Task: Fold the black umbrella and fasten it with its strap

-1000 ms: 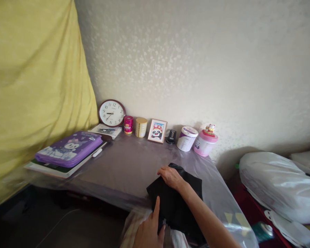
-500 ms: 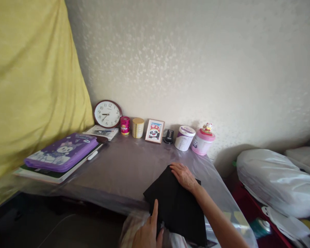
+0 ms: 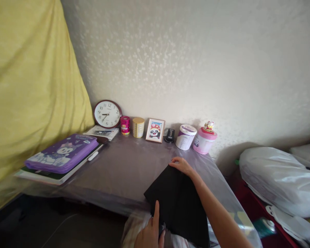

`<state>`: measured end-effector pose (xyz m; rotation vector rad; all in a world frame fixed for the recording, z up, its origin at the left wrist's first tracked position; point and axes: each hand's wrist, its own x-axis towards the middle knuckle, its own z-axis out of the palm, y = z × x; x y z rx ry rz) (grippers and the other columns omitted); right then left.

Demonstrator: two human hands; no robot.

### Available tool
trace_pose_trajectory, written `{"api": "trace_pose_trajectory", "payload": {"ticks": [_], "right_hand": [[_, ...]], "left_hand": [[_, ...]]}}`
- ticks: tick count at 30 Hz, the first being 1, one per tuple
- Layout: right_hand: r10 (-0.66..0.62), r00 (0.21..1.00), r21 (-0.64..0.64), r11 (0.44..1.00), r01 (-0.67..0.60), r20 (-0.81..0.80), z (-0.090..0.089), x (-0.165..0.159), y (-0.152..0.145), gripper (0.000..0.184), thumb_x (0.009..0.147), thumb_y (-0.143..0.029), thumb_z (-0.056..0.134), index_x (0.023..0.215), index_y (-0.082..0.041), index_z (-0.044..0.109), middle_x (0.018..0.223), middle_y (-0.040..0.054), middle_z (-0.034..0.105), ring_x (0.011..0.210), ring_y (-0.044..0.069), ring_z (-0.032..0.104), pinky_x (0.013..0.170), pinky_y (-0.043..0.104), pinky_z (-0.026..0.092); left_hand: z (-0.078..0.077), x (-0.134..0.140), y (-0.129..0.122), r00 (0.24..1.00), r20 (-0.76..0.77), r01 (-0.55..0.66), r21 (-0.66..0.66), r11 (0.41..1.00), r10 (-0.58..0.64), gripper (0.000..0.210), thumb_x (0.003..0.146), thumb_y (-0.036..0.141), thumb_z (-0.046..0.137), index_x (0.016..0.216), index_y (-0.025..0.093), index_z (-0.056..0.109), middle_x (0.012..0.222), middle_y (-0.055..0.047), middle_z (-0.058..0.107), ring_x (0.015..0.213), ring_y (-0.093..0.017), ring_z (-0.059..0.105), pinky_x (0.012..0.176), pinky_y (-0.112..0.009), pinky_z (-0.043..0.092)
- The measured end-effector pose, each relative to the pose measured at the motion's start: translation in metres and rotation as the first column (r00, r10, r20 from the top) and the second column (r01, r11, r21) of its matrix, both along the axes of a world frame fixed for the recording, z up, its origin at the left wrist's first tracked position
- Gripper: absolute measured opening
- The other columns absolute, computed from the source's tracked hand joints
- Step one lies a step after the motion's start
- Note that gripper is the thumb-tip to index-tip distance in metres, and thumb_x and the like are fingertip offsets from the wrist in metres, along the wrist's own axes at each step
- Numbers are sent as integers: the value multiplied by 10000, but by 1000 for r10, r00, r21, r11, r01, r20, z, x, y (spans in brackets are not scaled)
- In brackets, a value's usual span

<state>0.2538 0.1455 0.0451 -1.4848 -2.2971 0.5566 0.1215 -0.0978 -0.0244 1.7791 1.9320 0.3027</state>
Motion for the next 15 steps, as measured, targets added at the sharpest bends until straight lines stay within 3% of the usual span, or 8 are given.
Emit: {"api": "trace_pose_trajectory", "payload": {"ticks": [5,10,15], "right_hand": [[-31,998,-58,998,28,-52,-8,-1,8,339,776,-416,499,781,-127,676,717,26,634,648,137,561,594,226,417],[-45,993,-76,996,37,-105,-1,9,9,473,840,-463,351,821,-115,671,752,41,643,684,131,567,632,220,422],[14,999,-90,996,-17,-43,11,18,10,391,794,-438,447,762,-123,677,686,22,624,624,122,533,603,224,394]], "left_hand": [[-8,2,1,1000,-5,6,-1,1000,-6,708,821,165,391,1421,200,17,1078,-83,606,809,-194,604,661,-253,409],[-13,2,1,1000,2,-2,10,1000,2,701,822,174,361,1422,224,2,1084,-75,595,805,-194,601,661,-265,411],[-10,2,1,1000,1,0,6,1000,0,693,827,182,365,1420,230,9,1083,-73,598,805,-188,596,659,-253,412]]}}
